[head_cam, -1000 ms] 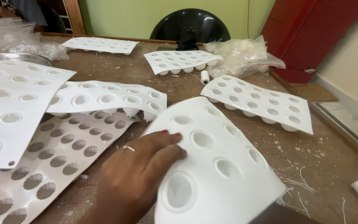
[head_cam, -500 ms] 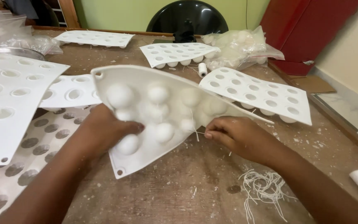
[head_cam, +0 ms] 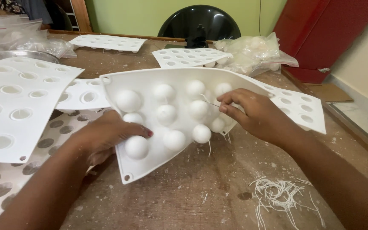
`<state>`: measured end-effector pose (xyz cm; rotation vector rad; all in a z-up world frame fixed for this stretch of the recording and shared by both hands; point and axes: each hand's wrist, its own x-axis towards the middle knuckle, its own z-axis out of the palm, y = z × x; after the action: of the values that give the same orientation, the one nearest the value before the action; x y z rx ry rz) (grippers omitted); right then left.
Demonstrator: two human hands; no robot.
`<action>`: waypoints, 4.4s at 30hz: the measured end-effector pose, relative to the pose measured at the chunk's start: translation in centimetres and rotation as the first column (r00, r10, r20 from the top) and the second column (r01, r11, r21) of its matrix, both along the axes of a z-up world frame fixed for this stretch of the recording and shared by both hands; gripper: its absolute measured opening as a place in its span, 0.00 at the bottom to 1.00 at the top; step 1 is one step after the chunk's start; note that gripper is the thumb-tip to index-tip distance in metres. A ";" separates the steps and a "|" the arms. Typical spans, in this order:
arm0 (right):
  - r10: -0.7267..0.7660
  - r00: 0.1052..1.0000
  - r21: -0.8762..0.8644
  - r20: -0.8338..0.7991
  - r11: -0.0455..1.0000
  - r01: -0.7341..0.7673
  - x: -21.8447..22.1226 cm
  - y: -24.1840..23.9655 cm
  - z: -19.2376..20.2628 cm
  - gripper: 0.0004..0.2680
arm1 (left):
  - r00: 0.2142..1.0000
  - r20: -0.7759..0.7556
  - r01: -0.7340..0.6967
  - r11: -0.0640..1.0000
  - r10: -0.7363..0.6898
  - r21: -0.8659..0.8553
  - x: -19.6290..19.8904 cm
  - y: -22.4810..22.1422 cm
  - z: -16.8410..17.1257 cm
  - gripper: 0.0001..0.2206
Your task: Threading wicks through silicone bubble-sphere candle molds using a needle.
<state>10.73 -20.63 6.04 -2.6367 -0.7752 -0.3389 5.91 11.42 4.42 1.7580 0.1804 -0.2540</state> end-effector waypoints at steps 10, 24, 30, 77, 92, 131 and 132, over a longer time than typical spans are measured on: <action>0.255 0.913 -0.017 -0.318 0.961 -0.275 -0.3 5.2 -3.1 0.09 | 0.993 -0.121 0.010 0.998 -0.003 0.055 -1.4 5.2 -2.6 0.25; 0.395 0.859 -0.179 -0.327 0.866 -0.466 -2.0 6.7 -6.3 0.09 | 0.958 0.109 0.178 0.848 -0.264 0.499 3.1 -0.1 -3.7 0.30; 0.084 0.928 -0.369 -0.362 0.902 -0.225 -1.8 1.8 -4.9 0.09 | 0.922 0.221 0.143 0.812 -0.317 0.566 4.3 -1.9 -5.4 0.35; -0.035 0.934 0.303 -0.356 0.941 0.150 -2.2 2.4 -6.0 0.13 | 0.965 0.227 -0.145 0.989 0.132 0.041 -2.6 -8.3 -7.6 0.22; -0.184 0.961 -0.175 -0.206 0.973 0.149 -2.8 2.5 -5.6 0.12 | 0.982 0.124 -0.136 0.988 0.144 -0.074 -2.1 -8.4 -8.1 0.20; -0.181 0.748 -0.140 -0.639 0.983 0.118 -4.5 4.2 -4.2 0.14 | 0.894 0.448 -0.183 0.924 0.013 0.337 -2.1 -8.7 -6.8 0.13; -0.178 0.733 -0.158 -0.656 0.983 0.098 -4.6 4.2 -4.3 0.13 | 0.891 0.454 -0.178 0.923 0.004 0.340 -2.2 -8.8 -6.8 0.13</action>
<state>6.15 -16.42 1.74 -2.6246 -0.3525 0.6248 3.75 2.66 -2.35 2.1309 -0.0260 0.2797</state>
